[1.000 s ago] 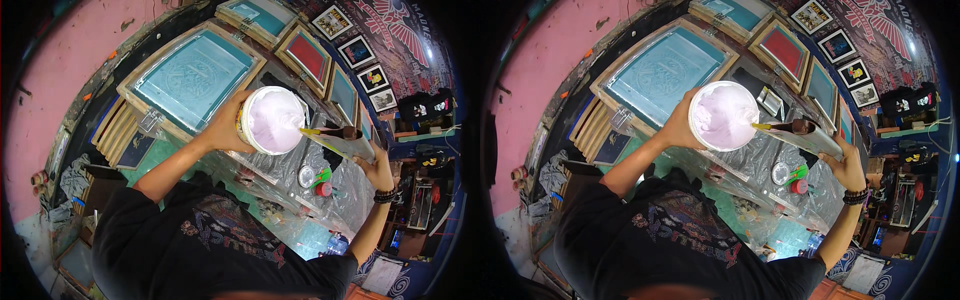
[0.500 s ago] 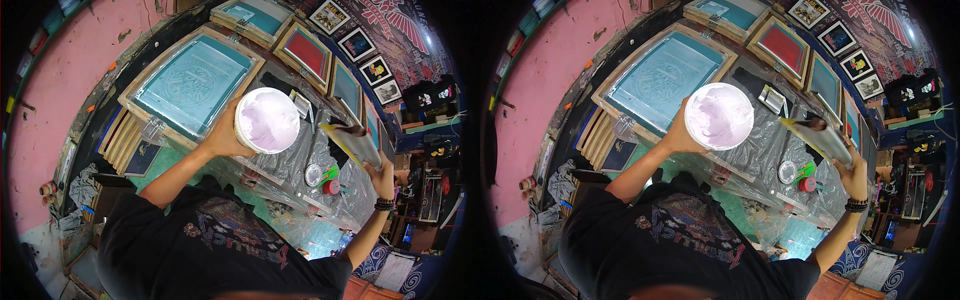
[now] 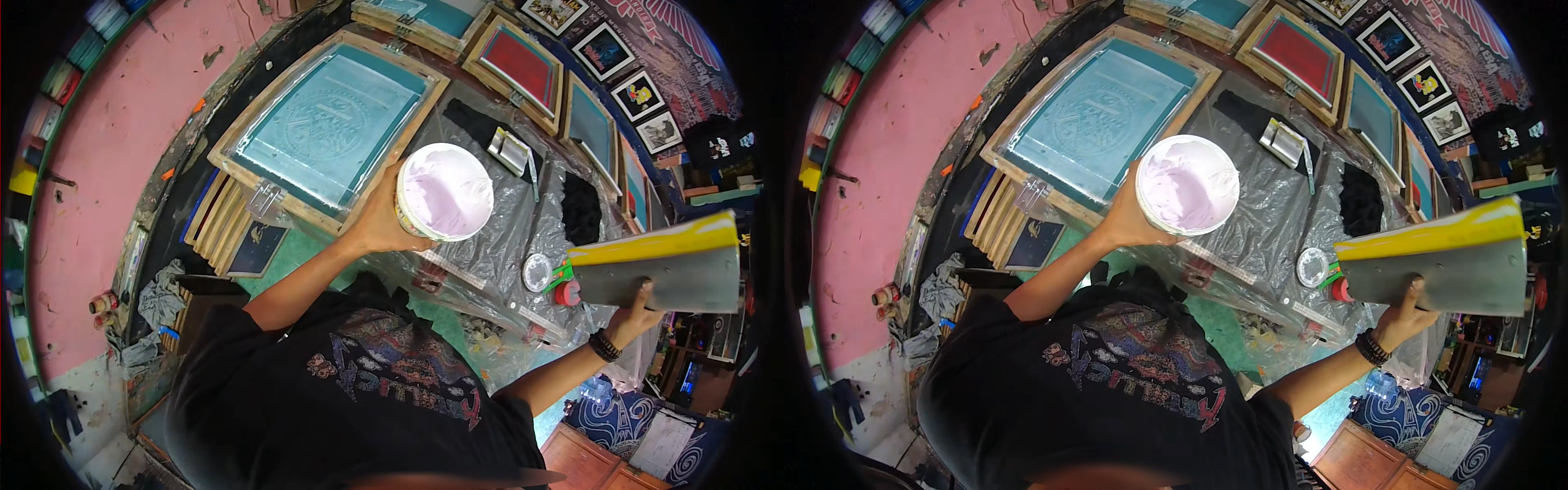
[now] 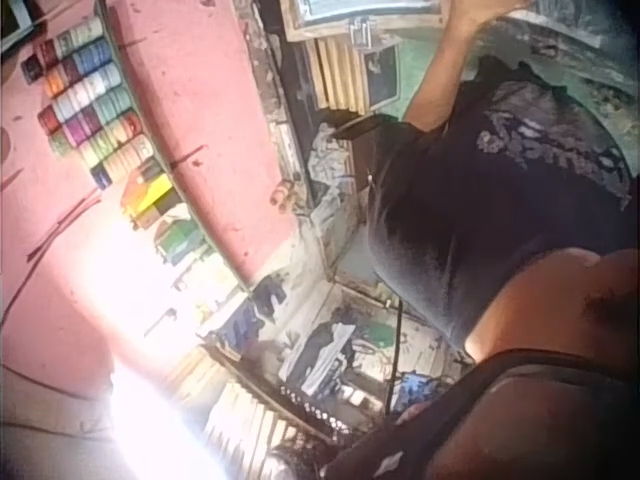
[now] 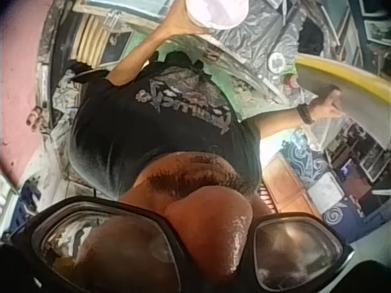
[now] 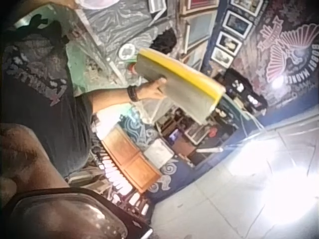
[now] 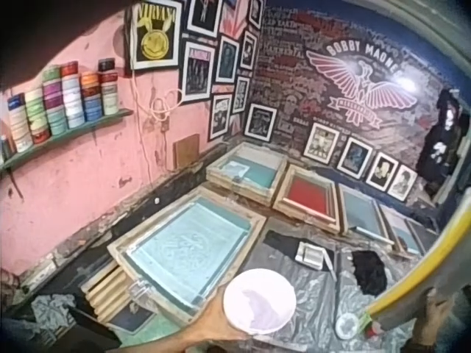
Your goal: Preparing screen printing equipment by organizing screens and applying ink to a squeegee.
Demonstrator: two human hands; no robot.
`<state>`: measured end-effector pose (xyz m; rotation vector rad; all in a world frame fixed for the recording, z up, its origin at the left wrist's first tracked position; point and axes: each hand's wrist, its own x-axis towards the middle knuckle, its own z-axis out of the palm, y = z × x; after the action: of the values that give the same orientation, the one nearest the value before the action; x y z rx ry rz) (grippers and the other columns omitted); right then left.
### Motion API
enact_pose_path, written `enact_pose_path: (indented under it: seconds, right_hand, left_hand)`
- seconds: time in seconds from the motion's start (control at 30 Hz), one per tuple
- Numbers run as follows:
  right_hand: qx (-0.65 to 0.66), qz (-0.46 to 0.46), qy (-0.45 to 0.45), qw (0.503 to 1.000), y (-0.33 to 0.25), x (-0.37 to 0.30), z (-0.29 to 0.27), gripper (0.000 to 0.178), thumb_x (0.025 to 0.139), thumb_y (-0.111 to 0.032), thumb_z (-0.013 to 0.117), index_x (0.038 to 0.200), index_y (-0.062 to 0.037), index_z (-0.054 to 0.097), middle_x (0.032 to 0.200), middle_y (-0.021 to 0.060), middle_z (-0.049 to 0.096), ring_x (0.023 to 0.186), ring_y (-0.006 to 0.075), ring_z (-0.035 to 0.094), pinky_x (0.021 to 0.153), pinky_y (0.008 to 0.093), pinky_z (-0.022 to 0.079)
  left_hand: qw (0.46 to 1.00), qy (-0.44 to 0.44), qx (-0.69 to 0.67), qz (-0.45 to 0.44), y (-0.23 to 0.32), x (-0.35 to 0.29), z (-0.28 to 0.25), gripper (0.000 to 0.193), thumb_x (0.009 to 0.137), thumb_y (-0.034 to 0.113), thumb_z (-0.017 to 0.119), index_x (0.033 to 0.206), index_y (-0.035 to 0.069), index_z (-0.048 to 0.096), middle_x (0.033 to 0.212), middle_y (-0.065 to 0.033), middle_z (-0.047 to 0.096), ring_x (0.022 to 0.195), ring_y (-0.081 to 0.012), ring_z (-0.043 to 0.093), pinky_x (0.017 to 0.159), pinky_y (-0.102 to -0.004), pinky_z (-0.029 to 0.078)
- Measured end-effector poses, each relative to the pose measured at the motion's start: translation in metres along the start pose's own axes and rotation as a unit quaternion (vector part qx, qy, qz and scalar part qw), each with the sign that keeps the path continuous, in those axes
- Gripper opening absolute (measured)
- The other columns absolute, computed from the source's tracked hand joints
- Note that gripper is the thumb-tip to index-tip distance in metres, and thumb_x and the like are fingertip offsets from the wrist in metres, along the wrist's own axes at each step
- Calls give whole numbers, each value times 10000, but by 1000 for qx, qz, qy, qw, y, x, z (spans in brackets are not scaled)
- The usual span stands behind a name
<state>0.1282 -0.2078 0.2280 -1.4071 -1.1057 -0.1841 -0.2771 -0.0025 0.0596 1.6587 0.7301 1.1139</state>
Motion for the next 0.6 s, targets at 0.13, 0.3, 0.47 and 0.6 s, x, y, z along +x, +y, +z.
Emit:
enact_pose_path:
  seconds: [0.13,0.3,0.47,0.6]
  right_hand:
    - [130,33,84,987,-4,-1,11,664,896,-224,773,1393,58,433,1341,174,543,1153,267,561,1015,440,462]
    - [148,34,134,979,2,-17,19,655,894,-231,774,1386,56,449,1344,176,546,1176,259,549,1046,437,432]
    - [171,78,168,968,23,-48,31,609,900,-212,766,1356,75,481,1336,173,558,1166,246,552,1052,403,416]
    - [161,117,181,963,29,-75,28,616,910,-209,756,1372,75,463,1359,170,542,1185,238,538,1056,394,411]
  left_hand:
    - [1000,-6,16,7,-1,-4,-2,1274,469,291,985,1483,-33,285,1417,-211,445,1353,-324,448,1140,-428,366]
    - [1000,0,2,9,-2,-6,-4,1263,476,298,984,1481,-32,294,1417,-213,441,1349,-331,449,1133,-436,369]
    - [999,6,50,-2,-12,-20,-15,1279,459,333,1005,1450,-29,281,1394,-198,461,1322,-305,467,1113,-433,389]
    - [1000,8,5,-23,-18,-31,-14,1271,500,374,998,1464,-47,283,1370,-201,484,1297,-320,497,1095,-437,406]
